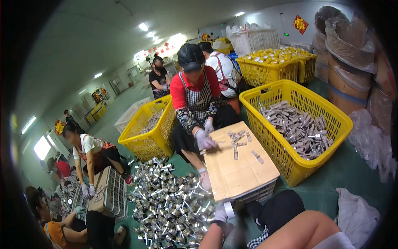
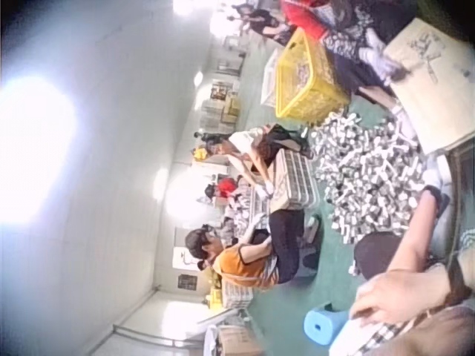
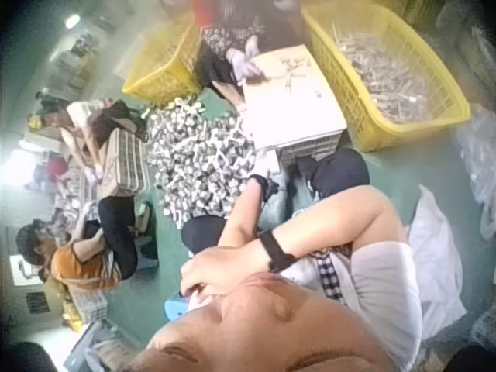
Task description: Manually sorting and organizing small metal hardware components into specific arrangements and containers.
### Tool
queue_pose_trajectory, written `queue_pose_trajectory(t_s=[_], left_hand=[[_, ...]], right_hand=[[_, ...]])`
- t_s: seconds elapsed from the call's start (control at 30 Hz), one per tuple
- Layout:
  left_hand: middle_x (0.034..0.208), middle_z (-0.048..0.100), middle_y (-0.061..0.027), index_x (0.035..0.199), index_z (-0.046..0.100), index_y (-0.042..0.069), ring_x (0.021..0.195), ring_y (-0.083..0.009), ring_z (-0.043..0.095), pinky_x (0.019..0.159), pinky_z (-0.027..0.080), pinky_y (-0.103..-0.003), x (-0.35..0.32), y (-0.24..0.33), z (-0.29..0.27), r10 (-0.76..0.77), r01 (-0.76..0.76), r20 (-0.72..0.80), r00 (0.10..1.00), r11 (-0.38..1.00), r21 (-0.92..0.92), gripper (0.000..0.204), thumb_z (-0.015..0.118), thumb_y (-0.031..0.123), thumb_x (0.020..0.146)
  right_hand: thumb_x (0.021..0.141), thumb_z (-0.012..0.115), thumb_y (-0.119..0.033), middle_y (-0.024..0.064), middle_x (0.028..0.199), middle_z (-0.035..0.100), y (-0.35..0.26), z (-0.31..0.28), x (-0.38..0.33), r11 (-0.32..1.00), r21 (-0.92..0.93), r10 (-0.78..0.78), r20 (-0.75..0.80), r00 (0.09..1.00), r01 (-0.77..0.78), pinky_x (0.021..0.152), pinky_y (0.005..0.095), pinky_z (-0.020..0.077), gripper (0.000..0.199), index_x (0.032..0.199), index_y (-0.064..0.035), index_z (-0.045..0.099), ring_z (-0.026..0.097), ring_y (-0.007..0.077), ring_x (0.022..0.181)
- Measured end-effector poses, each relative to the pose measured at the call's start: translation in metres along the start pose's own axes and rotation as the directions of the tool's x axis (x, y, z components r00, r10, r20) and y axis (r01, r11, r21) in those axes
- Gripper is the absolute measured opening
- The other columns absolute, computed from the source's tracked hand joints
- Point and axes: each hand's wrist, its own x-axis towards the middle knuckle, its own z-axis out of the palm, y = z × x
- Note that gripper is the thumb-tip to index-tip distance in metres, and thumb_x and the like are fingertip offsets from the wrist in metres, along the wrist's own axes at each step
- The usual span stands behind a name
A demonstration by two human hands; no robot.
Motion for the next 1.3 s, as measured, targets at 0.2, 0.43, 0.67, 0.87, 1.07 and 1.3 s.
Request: queue_pose_trajectory(t_s=[0.2,0.43,0.67,0.87,1.07,1.3], left_hand=[[0.066,0.06,-0.012,0.069,0.059,0.0,0.055,-0.0256,0.058,0.055,0.052,-0.036,-0.023,-0.002,0.046,-0.09,0.092,-0.035,0.995,0.995,0.036,0.009,0.057,0.009,0.068],[0.073,0.061,-0.0146,0.079,0.057,-0.004,0.059,-0.0292,0.06,0.061,0.053,-0.04,-0.037,0.009,0.061,-0.037,0.037,-0.002,0.999,0.996,0.08,0.018,0.056,0.01,0.068],[0.07,0.061,-0.0146,0.073,0.059,-0.002,0.06,-0.0287,0.059,0.059,0.053,-0.038,-0.015,0.003,0.035,-0.066,0.067,-0.02,0.998,0.996,0.052,0.017,0.051,0.012,0.075],[0.071,0.061,-0.0145,0.076,0.06,-0.003,0.06,-0.0274,0.059,0.06,0.052,-0.034,-0.007,0.01,0.024,0.032,-0.033,0.033,0.999,0.999,0.019,0.014,0.055,0.009,0.072],[0.073,0.062,-0.0139,0.077,0.06,-0.003,0.06,-0.0264,0.059,0.06,0.051,-0.032,-0.016,-0.01,0.016,0.091,-0.092,0.032,0.995,0.995,0.046,0.013,0.056,0.008,0.072],[0.074,0.062,-0.0131,0.078,0.06,-0.002,0.06,-0.0248,0.059,0.059,0.051,-0.031,-0.024,-0.015,0.023,0.121,-0.12,-0.035,0.992,0.992,0.025,0.013,0.056,0.008,0.072]], right_hand=[[0.074,0.06,-0.019,0.014,0.079,0.057,0.033,-0.014,0.001,0.992,-0.017,0.124,-0.035,0.992,-0.124,0.066,0.0371,0.0444,0.02,0.083,-0.0014,0.056,0.057,0.0304,0.077],[0.075,0.056,-0.017,0.0141,0.077,0.056,0.069,-0.024,-0.001,0.977,-0.029,0.206,-0.094,0.974,-0.21,0.068,0.0358,0.0435,0.018,0.082,0.0001,0.054,0.056,0.0293,0.077],[0.077,0.052,-0.014,0.0141,0.076,0.055,0.094,-0.044,-0.007,0.939,-0.079,0.327,-0.091,0.941,-0.334,0.07,0.0344,0.0425,0.016,0.08,0.0015,0.052,0.056,0.0282,0.077],[0.076,0.06,-0.02,0.0165,0.08,0.061,0.061,-0.08,-0.088,0.65,-0.509,0.408,-0.393,0.824,-0.564,0.067,0.0389,0.0461,0.021,0.09,-0.0042,0.061,0.058,0.0347,0.077],[0.077,0.058,-0.02,0.0173,0.085,0.062,0.053,-0.111,-0.082,0.591,-0.581,0.636,-0.092,0.766,-0.56,0.073,0.039,0.0465,0.025,0.097,-0.0052,0.061,0.059,0.034,0.082],[0.073,0.055,-0.012,0.0176,0.082,0.062,0.107,-0.124,-0.094,0.476,-0.694,0.711,-0.057,0.701,-0.54,0.066,0.0387,0.0481,0.017,0.083,-0.0008,0.063,0.061,0.0309,0.078]])
